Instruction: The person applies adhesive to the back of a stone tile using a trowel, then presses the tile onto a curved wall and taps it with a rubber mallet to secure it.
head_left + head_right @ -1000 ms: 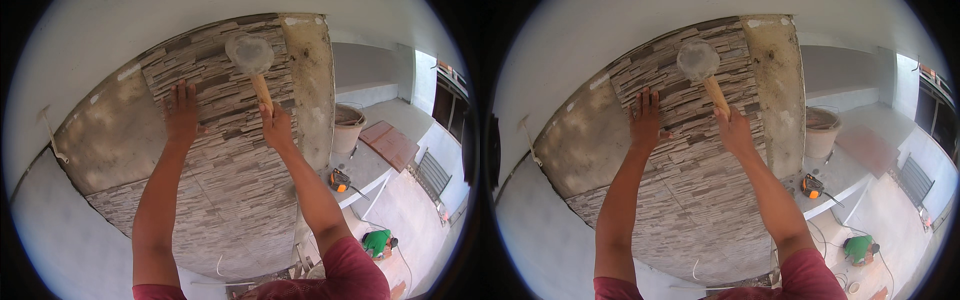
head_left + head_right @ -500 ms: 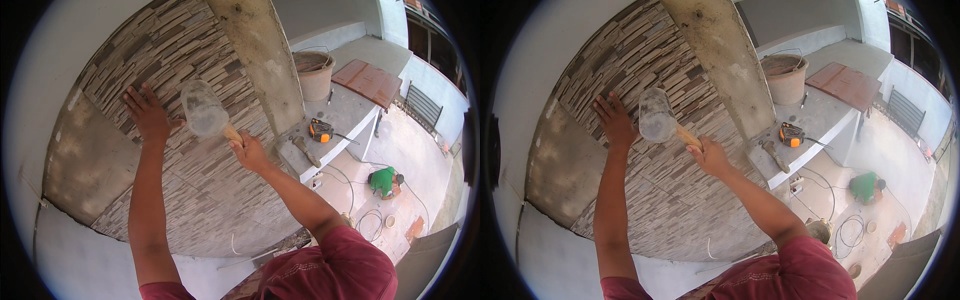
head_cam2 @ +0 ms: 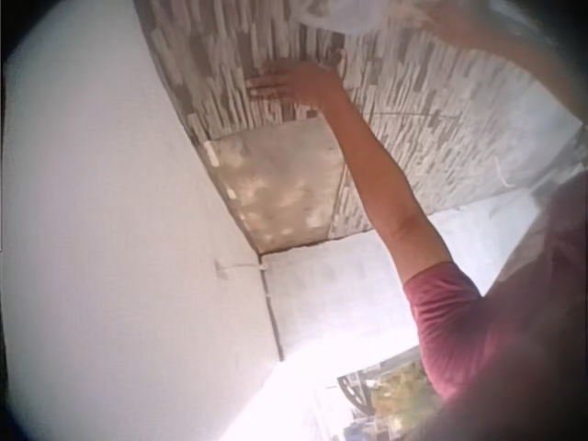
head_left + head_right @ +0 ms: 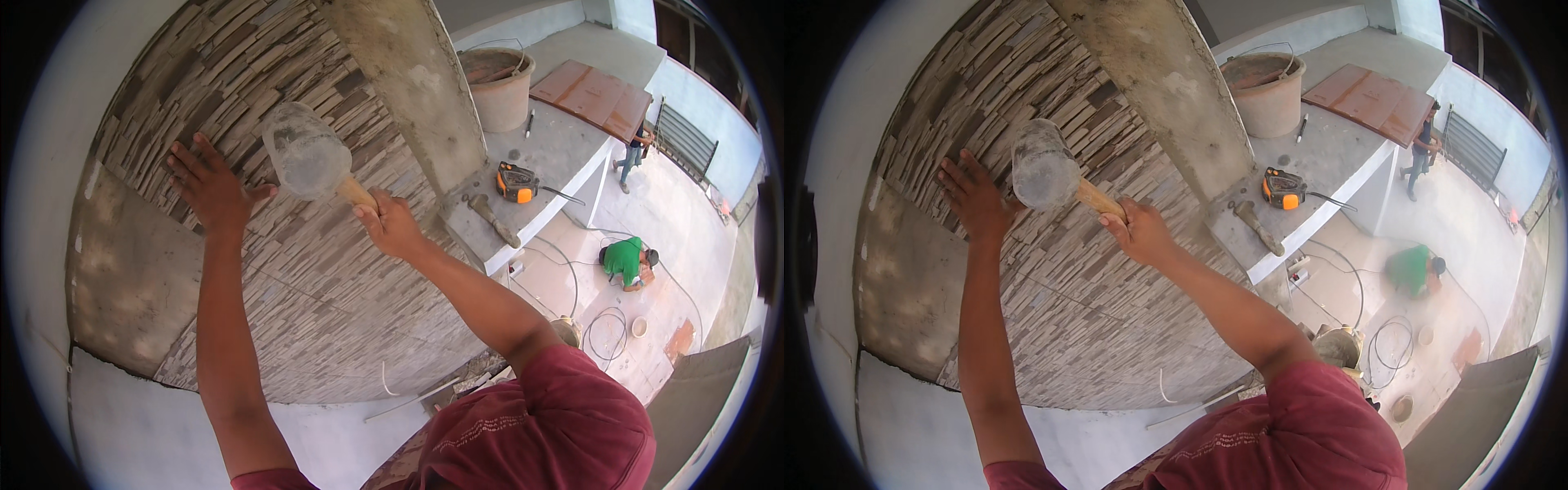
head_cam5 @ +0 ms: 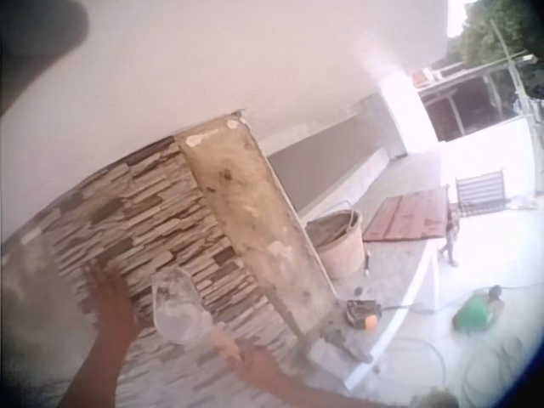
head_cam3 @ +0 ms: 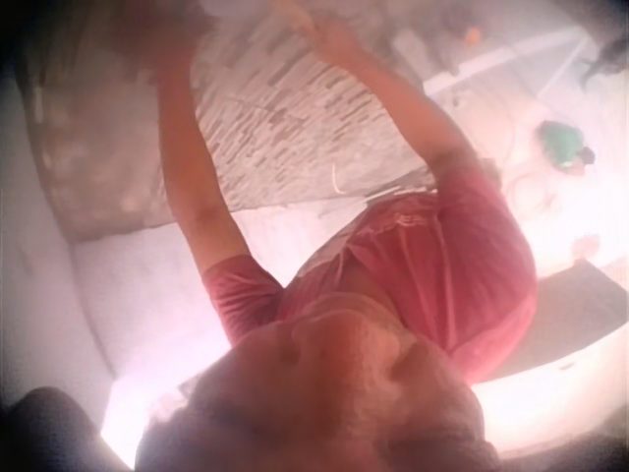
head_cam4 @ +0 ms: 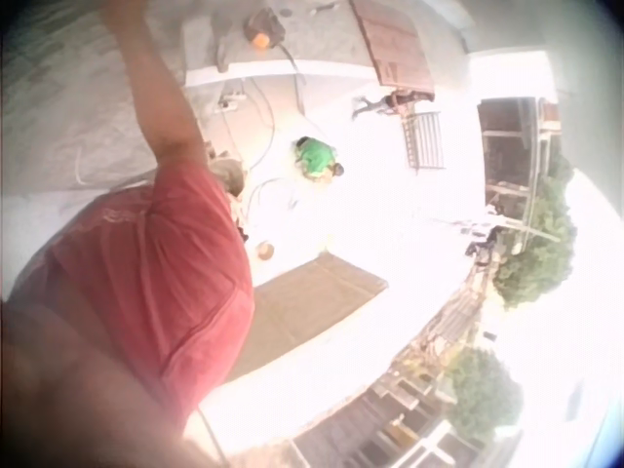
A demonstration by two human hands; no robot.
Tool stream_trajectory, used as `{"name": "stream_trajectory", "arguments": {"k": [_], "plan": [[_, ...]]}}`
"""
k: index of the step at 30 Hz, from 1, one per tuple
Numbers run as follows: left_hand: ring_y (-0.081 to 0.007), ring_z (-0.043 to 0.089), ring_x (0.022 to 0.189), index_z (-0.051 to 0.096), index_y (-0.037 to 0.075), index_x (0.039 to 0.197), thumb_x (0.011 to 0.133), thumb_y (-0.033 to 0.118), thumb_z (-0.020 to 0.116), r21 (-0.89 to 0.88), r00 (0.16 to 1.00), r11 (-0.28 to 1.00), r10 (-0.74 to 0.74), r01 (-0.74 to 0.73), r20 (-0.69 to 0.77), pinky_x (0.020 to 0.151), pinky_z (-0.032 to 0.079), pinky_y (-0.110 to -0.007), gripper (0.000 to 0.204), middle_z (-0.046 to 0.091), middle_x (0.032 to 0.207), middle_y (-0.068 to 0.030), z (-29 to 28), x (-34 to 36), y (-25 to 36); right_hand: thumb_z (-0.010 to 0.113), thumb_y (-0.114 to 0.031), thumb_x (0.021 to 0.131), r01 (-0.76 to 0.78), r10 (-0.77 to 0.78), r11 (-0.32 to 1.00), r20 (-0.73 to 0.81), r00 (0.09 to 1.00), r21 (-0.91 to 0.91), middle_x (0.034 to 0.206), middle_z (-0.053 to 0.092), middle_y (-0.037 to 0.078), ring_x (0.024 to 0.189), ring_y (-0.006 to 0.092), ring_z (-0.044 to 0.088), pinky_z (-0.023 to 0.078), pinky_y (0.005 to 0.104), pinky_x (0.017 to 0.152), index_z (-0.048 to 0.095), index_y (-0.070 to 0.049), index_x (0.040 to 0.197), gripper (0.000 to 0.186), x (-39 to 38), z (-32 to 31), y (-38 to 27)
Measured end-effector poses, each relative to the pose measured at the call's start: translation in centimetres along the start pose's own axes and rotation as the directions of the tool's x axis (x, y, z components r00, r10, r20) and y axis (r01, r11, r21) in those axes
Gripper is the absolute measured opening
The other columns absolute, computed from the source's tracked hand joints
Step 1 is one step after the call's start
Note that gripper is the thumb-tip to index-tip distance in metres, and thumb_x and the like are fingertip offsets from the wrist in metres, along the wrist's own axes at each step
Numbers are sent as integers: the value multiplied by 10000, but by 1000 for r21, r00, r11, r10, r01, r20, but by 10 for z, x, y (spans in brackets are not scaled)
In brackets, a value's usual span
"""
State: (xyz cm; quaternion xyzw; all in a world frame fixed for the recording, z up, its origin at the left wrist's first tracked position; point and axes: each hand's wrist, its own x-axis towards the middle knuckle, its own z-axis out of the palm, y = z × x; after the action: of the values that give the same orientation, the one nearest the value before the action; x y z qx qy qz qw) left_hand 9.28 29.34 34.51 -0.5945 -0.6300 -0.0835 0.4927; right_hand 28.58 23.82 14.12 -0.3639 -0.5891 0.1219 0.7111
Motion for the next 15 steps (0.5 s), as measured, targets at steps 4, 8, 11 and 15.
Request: {"name": "stream_trajectory", "arguments": {"k": [4, 8, 11, 15], "plan": [[-533, 66, 1492, -43, -6, 1582, 520, 802, 792, -93, 992, 994, 39, -50, -117, 1163, 244, -613, 1575, -7, 1603, -372, 4, 3, 11, 606, -390, 1000, -120, 121, 990, 8, 993, -69, 540, 538, 171, 485, 336, 554, 443, 439, 503, 586, 31, 823, 457, 10, -17, 11], [-523, 123, 1488, -33, 57, 1601, 527, 871, 703, -111, 946, 987, 74, -114, -315, 1146, 275, -624, 1536, 22, 1619, -336, 44, 3, -6, 566, -439, 1012, -172, 174, 984, 55, 983, -41, 552, 543, 191, 492, 336, 555, 463, 456, 539, 598, 50, 831, 523, -9, -24, -1], [-499, 166, 1488, -46, 99, 1607, 522, 761, 792, -90, 917, 987, 87, -132, -390, 1166, 283, -595, 1522, 56, 1625, -314, 48, 9, -13, 558, -441, 1018, -282, 281, 959, 69, 957, -4, 587, 549, 174, 524, 298, 547, 449, 441, 548, 611, 29, 874, 494, -40, -51, -7], [-464, 195, 1491, -16, 155, 1616, 564, 631, 844, -75, 888, 979, 139, -190, -438, 1183, 286, -564, 1440, 100, 1631, -281, 51, 22, -21, 551, -491, 1004, -345, 345, 935, -13, 939, -78, 567, 561, 217, 551, 386, 611, 489, 473, 576, 602, 47, 845, 564, -87, -84, -8]]}}
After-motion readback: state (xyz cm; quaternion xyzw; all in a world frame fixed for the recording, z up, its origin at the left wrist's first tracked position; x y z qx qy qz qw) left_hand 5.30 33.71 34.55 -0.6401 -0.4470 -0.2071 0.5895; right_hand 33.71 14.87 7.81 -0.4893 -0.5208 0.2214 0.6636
